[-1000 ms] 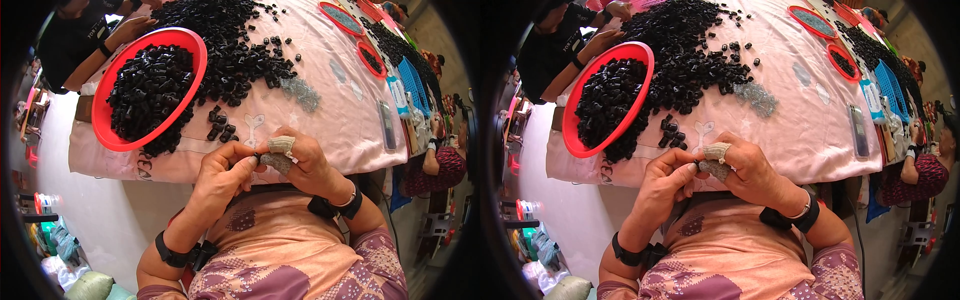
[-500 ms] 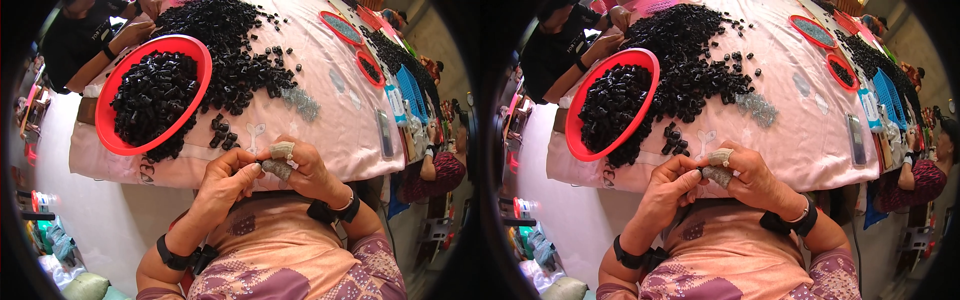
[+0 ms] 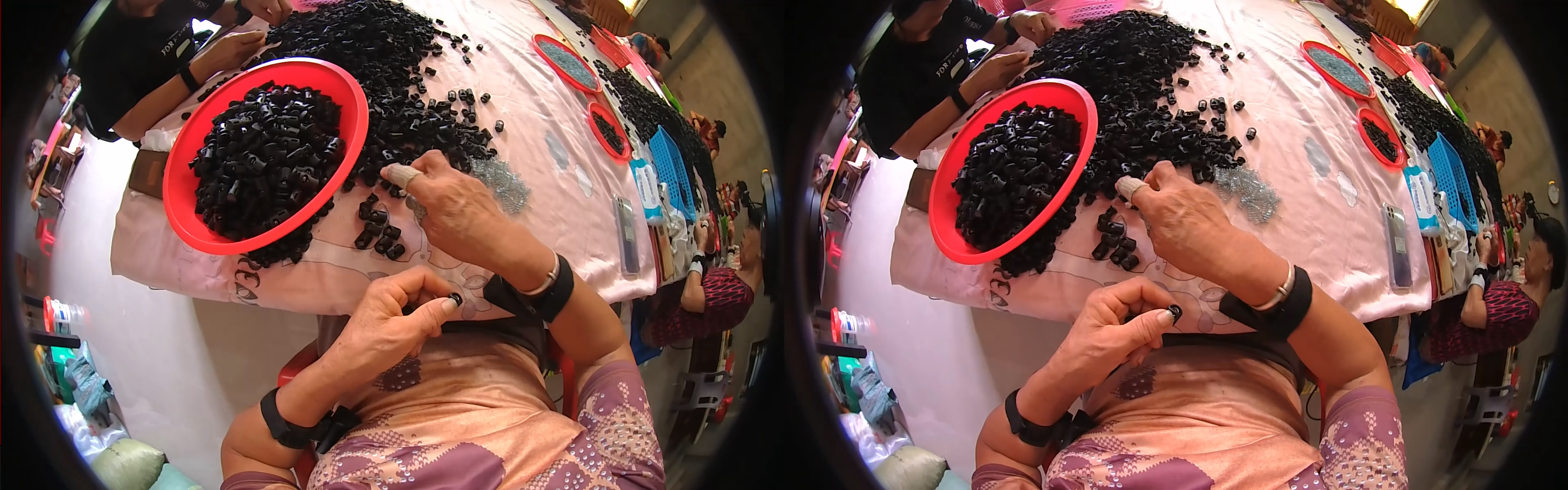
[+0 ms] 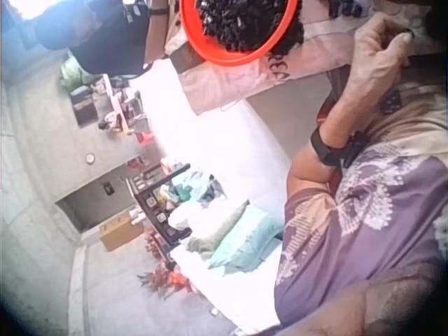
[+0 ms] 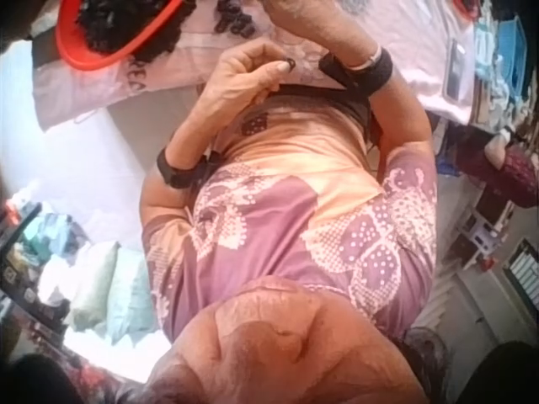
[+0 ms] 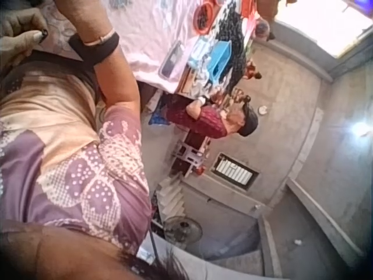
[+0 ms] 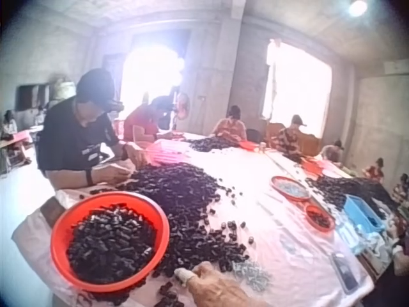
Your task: Assembling small black and white plastic components by hand.
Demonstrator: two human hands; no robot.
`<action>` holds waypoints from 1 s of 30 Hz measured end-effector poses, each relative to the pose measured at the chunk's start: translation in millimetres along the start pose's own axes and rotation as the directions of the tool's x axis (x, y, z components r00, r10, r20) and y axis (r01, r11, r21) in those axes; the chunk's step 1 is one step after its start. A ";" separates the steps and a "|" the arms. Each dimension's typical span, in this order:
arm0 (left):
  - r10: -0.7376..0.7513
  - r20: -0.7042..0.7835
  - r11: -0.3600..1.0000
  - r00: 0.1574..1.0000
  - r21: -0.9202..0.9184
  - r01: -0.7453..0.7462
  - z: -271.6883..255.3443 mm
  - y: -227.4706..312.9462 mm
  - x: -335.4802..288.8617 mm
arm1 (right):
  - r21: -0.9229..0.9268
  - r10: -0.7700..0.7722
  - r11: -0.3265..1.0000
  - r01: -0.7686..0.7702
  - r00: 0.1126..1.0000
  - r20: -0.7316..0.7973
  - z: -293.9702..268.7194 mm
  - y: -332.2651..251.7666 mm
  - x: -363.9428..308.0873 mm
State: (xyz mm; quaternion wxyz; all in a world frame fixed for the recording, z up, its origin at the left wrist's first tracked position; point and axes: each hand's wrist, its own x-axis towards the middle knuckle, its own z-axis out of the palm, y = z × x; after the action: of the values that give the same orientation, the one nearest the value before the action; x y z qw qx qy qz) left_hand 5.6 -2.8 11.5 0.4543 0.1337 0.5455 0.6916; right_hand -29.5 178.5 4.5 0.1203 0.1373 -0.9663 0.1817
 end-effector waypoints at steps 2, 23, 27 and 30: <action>-0.002 0.003 1.000 1.000 0.009 0.002 -0.5 2.2 -0.4 | -0.064 0.011 0.998 -0.008 0.999 0.048 0.8 1.6 0.1; -0.073 0.109 0.986 0.991 0.160 0.055 4.1 -14.1 3.7 | 0.308 0.154 0.944 -0.116 0.983 -0.103 -12.7 10.8 -73.2; -0.077 0.048 0.995 0.996 -0.067 0.080 0.8 -9.1 3.0 | 0.228 0.140 0.967 -0.111 0.983 -0.119 -11.8 10.8 -74.9; -0.037 -0.020 0.988 0.999 -0.153 0.033 -4.6 -9.7 4.4 | 0.162 0.124 0.981 -0.103 0.985 -0.122 -9.1 10.4 -75.1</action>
State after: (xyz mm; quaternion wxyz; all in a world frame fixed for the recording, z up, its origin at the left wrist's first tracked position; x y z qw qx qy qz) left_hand 4.7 -2.4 -0.1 0.4691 0.0812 0.4984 0.7246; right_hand 39.0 208.0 -11.8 0.1622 0.0786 -0.9454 0.2715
